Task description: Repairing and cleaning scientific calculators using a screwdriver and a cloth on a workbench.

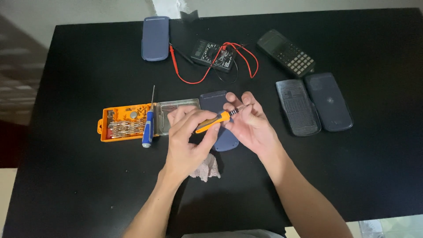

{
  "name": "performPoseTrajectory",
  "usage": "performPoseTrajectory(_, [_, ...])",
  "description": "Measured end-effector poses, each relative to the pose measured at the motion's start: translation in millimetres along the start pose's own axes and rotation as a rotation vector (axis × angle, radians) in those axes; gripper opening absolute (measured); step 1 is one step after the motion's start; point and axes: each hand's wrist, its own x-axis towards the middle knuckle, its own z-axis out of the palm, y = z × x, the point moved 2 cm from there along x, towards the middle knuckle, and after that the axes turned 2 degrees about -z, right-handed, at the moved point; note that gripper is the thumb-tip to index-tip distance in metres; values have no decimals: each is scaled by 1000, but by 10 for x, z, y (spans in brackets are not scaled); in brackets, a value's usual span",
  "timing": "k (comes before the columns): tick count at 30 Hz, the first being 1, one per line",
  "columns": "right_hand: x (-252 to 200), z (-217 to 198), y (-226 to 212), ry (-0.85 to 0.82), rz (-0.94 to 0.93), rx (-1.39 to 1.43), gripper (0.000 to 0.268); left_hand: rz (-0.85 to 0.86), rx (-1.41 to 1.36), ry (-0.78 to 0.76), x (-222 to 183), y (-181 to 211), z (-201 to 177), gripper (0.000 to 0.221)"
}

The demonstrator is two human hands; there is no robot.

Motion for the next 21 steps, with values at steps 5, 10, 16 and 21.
performPoseTrajectory(5, [-8,58,-22,4,4,15,12,0,16,-6,12,21,-15,15])
performPoseTrajectory(10, [-12,109,-29,31,9,23,12,3,26,-8,10,8,-14,15])
performPoseTrajectory(16, [-11,63,-13,20,17,45,14,13,14,3,2,3,-16,15])
performPoseTrajectory(21, [-15,120,-23,35,25,50,14,13,23,4,-1,-10,-36,16])
